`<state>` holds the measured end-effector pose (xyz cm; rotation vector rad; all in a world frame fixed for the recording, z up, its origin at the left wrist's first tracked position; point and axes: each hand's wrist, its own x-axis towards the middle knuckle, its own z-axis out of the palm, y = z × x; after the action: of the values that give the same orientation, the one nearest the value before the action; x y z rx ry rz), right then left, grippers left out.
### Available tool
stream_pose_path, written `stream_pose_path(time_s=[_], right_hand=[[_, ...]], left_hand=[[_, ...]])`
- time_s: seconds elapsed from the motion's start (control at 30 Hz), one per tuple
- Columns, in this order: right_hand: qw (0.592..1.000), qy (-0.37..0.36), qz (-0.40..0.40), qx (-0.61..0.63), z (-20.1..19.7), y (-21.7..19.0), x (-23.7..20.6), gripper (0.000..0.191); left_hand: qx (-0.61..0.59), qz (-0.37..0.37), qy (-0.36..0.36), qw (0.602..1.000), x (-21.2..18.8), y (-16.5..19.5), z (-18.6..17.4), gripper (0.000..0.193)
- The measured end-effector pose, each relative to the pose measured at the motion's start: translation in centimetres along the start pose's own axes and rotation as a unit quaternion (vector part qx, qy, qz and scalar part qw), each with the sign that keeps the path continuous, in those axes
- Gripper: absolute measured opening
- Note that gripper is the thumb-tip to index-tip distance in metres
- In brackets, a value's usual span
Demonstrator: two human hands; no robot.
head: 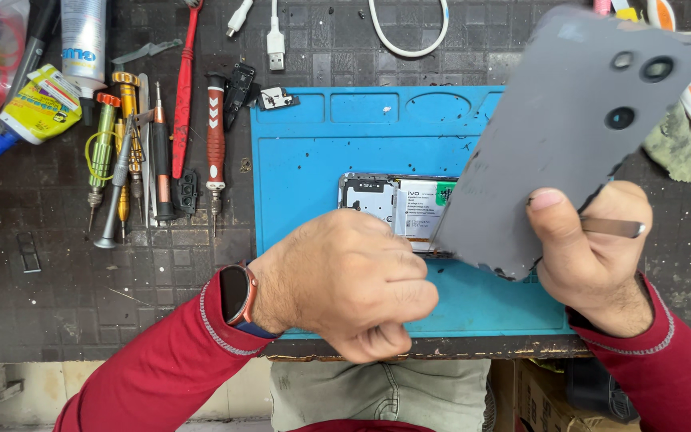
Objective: The person fits a replacement gray back cover onto an opened smartphone body on a blue repair mat. They align the cover over the battery and frame, then use a metal pry tool and tweezers to press and tuck the cover edges into place around the phone body.
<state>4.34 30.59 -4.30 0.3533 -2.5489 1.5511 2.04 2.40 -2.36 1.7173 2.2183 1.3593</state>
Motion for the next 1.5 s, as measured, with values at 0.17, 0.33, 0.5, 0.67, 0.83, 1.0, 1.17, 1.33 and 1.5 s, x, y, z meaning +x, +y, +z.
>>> stream_pose_path(time_s=[0.17,0.33,0.5,0.67,0.83,1.0,1.17,1.33,1.5], right_hand=[[0.996,0.067,-0.002,0.059,-0.8,0.2,0.5,0.033],[0.994,0.050,-0.021,0.092,-1.3,0.9,0.4,0.034],[0.995,0.050,-0.002,0.083,-1.3,1.3,-0.4,0.035],[0.995,0.049,-0.002,0.083,-1.4,1.5,-0.4,0.034],[0.995,0.047,0.010,0.088,-1.5,1.7,-0.5,0.033],[0.995,0.043,-0.009,0.092,-1.6,1.7,-0.6,0.030],[0.996,0.038,0.031,0.074,-1.5,1.1,-0.3,0.029],[0.998,0.016,-0.005,0.064,-1.3,0.2,0.0,0.030],[0.998,0.015,-0.004,0.056,-1.4,0.4,-0.1,0.033]], left_hand=[[-0.052,0.013,-0.011,0.999,0.4,0.3,0.4,0.026],[-0.062,-0.008,0.016,0.998,0.0,0.3,-0.9,0.027],[-0.001,-0.008,0.079,0.997,0.3,0.1,-1.4,0.023],[0.068,-0.051,0.142,0.986,0.8,0.4,-1.3,0.036],[0.035,-0.129,0.231,0.964,0.7,0.4,-1.2,0.041],[0.008,-0.162,0.293,0.942,0.8,0.6,-1.1,0.043],[-0.029,-0.244,0.294,0.923,1.5,0.6,-1.0,0.025],[-0.015,-0.289,0.240,0.927,2.2,0.8,-1.2,0.016],[0.162,-0.300,0.121,0.932,2.0,0.4,-2.2,0.017]])
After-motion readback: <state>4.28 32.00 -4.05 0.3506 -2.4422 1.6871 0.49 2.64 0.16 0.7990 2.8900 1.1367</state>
